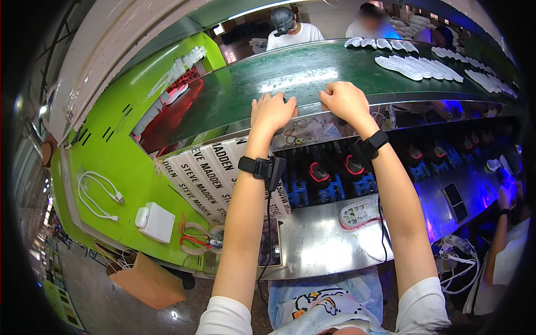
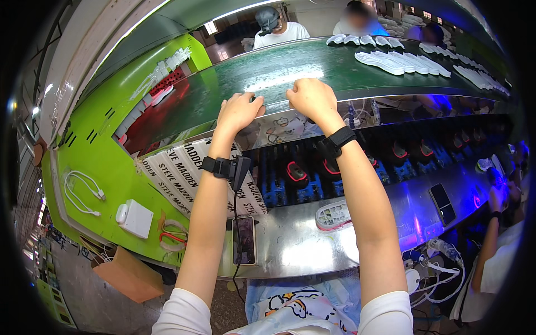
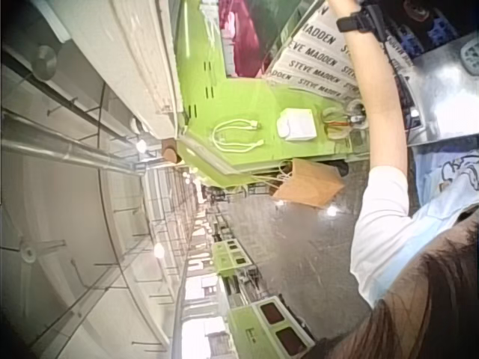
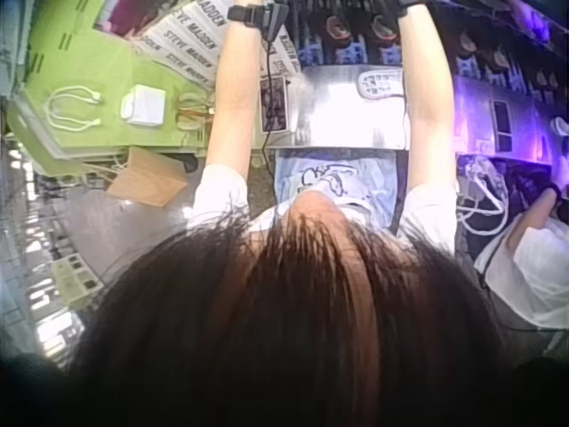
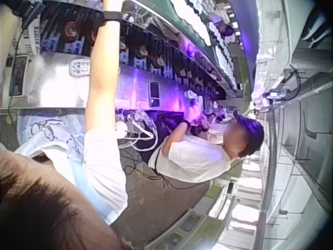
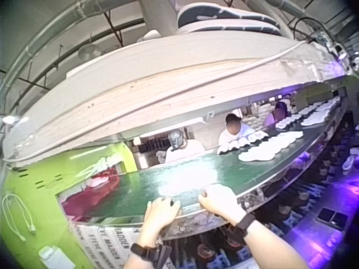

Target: The worker is applying a liquid (likely adhesive or primer) to the surface of shoe soles using a specialized applicator tool.

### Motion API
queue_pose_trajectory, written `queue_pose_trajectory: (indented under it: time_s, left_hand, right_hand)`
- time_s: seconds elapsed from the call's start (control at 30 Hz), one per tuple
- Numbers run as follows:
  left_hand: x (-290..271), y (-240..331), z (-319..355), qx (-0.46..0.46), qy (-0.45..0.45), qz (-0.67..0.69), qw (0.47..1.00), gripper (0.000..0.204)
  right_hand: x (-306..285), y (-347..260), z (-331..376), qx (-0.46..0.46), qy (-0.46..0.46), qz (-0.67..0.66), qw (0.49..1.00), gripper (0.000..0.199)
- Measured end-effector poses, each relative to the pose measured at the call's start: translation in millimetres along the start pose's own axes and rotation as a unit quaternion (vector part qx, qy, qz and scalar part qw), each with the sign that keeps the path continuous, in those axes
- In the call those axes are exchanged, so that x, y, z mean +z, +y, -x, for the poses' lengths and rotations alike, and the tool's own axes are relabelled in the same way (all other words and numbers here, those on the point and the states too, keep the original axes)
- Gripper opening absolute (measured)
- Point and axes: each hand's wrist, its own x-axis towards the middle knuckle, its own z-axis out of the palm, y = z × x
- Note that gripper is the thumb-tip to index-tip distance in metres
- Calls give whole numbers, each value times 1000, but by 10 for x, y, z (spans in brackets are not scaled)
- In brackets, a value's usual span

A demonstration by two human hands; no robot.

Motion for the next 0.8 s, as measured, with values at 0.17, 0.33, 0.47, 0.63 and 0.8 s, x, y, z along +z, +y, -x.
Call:
queue_pose_trajectory:
  time_s: [0.17, 0.33, 0.47, 0.63, 0.8]
  left_hand:
    - [1, -1, 0, 2, 2, -5, 1000, 51]
    - [-3, -3, -3, 3, -1, -7, 1000, 51]
    - [-5, 2, 14, 5, 3, -3, 1000, 51]
    - [17, 20, 35, 3, 5, 5, 1000, 50]
    - [15, -16, 7, 5, -3, -7, 1000, 50]
  right_hand:
    - [-2, -7, -4, 4, -8, -3, 1000, 29]
    - [3, 0, -5, 1, -5, 4, 1000, 29]
    - [-16, -7, 8, 4, -15, 3, 1000, 29]
    - [-8, 21, 29, -1, -4, 10, 1000, 30]
    - [-21, -15, 18, -1, -16, 6, 1000, 29]
